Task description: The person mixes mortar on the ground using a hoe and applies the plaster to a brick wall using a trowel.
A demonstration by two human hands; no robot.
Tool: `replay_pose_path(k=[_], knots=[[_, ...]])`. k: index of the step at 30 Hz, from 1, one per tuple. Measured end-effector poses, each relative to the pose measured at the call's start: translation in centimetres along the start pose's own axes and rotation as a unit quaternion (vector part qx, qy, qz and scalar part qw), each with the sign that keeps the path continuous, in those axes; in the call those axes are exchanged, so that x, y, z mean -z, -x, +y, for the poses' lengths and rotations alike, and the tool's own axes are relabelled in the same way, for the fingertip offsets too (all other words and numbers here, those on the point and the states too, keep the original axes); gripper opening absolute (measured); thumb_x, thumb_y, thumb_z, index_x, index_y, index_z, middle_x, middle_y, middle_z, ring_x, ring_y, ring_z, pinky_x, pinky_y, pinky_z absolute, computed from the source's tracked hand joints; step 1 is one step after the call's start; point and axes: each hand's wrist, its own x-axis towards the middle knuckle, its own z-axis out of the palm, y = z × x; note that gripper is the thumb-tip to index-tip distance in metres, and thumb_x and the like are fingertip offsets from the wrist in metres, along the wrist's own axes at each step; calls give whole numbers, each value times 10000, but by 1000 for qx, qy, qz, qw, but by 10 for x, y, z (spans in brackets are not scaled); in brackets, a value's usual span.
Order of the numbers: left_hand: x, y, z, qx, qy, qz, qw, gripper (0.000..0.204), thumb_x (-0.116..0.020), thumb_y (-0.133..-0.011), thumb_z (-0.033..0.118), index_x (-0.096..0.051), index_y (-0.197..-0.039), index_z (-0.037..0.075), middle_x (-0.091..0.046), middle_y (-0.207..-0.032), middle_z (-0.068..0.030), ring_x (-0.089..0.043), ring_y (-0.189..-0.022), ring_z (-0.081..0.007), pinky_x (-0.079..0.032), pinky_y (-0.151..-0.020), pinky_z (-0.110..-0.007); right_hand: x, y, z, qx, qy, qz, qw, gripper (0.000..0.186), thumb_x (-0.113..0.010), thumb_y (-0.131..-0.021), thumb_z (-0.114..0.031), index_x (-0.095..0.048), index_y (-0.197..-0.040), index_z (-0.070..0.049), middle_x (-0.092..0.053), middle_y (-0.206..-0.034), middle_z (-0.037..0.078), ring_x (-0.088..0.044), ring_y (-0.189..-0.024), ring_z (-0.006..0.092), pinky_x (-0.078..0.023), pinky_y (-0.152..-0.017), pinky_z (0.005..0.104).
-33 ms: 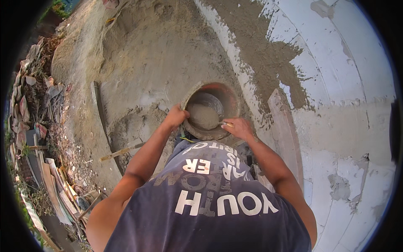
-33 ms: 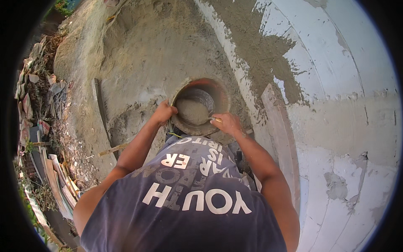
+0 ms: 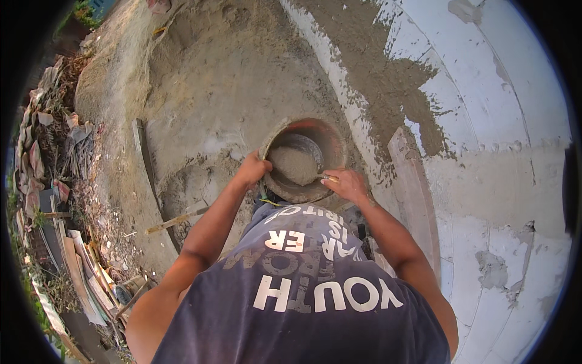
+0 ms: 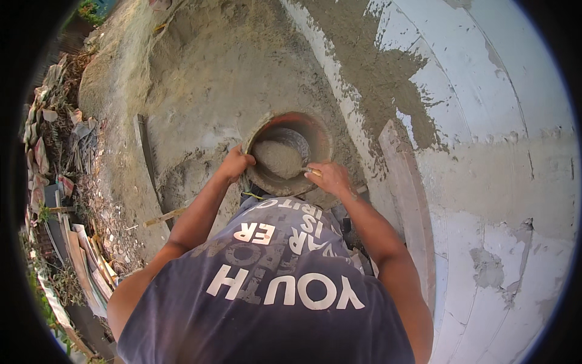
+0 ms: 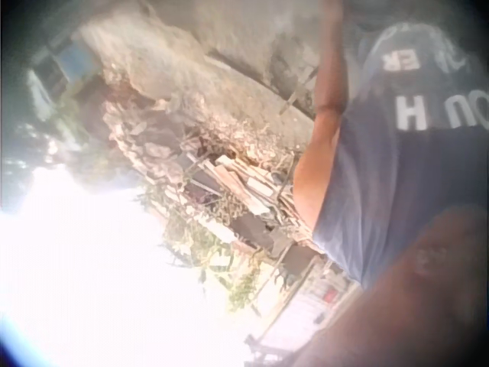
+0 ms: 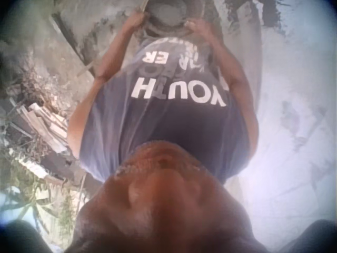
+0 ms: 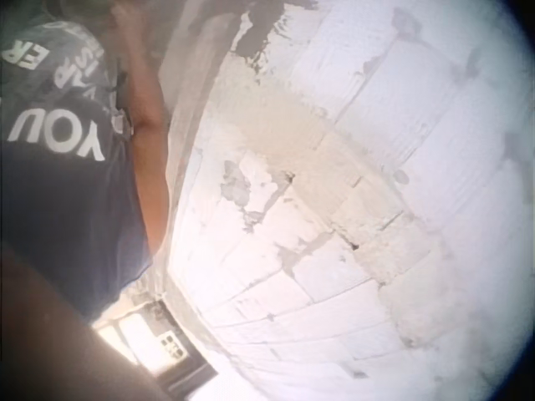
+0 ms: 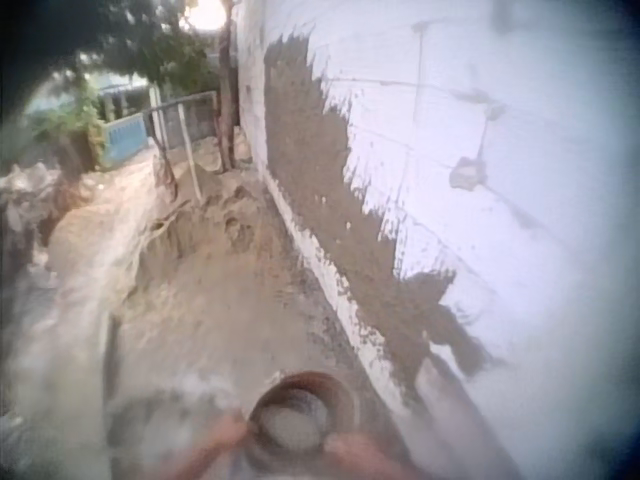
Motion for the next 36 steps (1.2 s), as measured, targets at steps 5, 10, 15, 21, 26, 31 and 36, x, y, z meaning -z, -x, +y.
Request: replay_pose_path(k=[5,10,15,21,26,31,36], knots=[[4,4,-24,15,87,43,995,624,-582,-730,-98,-546,-1349,-27,-678,-1161,-152,-669,-996,-290,-549,-893,-390,5,-8,-5,-20,44,60,997,393,-652,-911,-507,-734,-1200,-254,-742,-1072,84,-705,-1000,317,-556,-823,469],[10,4,-29,17,114,70,991,575,-570,-737,-110,-550,-1305,-23,-673,-1150,-148,-672,-985,-286,-559,-864,-391,16,-7,-9,-6,61,55,997,378,-640,-919,-483,-722,-1209,-254,-747,-1060,90,-708,-995,317,-561,-788,457],[33,13,-29,25,135,98,986,528,-567,-749,-113,-546,-1268,-23,-672,-1106,-143,-672,-943,-277,-572,-832,-398,88,-38,-17,5,-106,-1,994,406,-653,-933,-468,-723,-1178,-152,-750,-924,105,-715,-834,288,-556,-731,404],[36,8,-33,10,158,152,976,516,-562,-759,-130,-554,-1264,-27,-675,-1108,-152,-676,-950,-286,-576,-822,-395,216,-141,69,-143,-248,-20,958,351,-645,-988,-393,-722,-1125,-79,-679,-831,38,-638,-752,69,-522,-645,286],[42,1,-49,-4,154,140,978,523,-579,-738,-144,-580,-1248,-27,-683,-1094,-145,-673,-945,-269,-573,-793,-388,365,-132,105,-97,31,459,883,479,-528,-1000,-496,-676,-1132,-59,-714,-993,245,-685,-931,445,-506,-798,526],[19,7,-39,-21,128,136,982,504,-575,-736,-131,-596,-1232,-41,-692,-1081,-146,-672,-931,-273,-563,-806,-392,326,-40,7,-134,130,252,950,492,-491,-1001,-592,-612,-1305,-225,-745,-954,177,-726,-910,374,-558,-788,488],[-18,-10,-15,-18,43,72,996,581,-559,-744,-80,-582,-1324,-50,-696,-1158,-172,-672,-1024,-295,-536,-905,-390,145,-58,-8,-1,331,1,943,337,-629,-925,-378,-698,-1179,-168,-721,-1001,144,-703,-1015,323,-545,-864,478]])
